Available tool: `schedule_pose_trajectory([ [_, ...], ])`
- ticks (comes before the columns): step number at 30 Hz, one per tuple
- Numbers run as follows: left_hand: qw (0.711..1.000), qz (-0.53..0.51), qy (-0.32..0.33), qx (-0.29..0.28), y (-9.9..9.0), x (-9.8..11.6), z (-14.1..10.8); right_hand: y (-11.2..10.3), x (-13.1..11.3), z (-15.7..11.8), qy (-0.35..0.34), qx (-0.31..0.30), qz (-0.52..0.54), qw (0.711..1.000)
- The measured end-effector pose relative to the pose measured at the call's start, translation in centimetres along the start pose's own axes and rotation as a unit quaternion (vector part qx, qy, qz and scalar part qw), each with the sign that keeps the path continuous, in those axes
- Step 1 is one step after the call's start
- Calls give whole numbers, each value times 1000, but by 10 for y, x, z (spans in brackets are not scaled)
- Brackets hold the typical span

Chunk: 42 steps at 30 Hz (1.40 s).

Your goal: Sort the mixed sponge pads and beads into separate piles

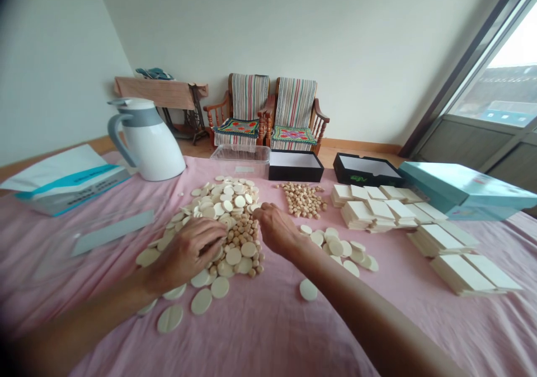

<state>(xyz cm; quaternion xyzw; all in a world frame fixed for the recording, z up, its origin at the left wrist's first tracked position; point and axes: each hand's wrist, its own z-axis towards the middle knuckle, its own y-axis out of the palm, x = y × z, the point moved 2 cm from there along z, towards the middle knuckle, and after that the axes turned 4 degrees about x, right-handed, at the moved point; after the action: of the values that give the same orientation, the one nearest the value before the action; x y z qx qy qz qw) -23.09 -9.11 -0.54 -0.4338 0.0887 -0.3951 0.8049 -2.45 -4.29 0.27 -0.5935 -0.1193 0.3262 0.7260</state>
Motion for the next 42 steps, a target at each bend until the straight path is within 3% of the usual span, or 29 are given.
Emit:
schedule_pose_trajectory([
  [8,1000,5,-1,-9,0,0,-5,13,-3,13,2,-18,-34,999],
  [13,1000,11,7,-5,0,-1,-5,11,3,11,-4,6,-25,1000],
  [18,1000,7,-9,-8,-1,0,-4,-14,44,9,87,87,-40,992],
  [21,1000,9,-10,-13,-1,1,-4,-25,77,4,177,86,-94,976],
  [24,1000,9,-6,-14,0,1,-4,-29,93,0,230,90,-120,962],
  [27,1000,10,-5,-15,1,1,-4,-24,80,2,201,104,-78,971],
  [31,1000,15,-8,-18,0,1,-3,-4,35,7,93,65,83,990],
  [34,1000,15,-9,-17,-1,3,-2,10,5,6,43,41,123,991],
  [37,1000,15,-8,-12,-3,4,-1,14,-7,4,49,28,100,993],
  [42,1000,9,-7,-14,-3,3,-2,9,-2,3,76,-22,79,994],
])
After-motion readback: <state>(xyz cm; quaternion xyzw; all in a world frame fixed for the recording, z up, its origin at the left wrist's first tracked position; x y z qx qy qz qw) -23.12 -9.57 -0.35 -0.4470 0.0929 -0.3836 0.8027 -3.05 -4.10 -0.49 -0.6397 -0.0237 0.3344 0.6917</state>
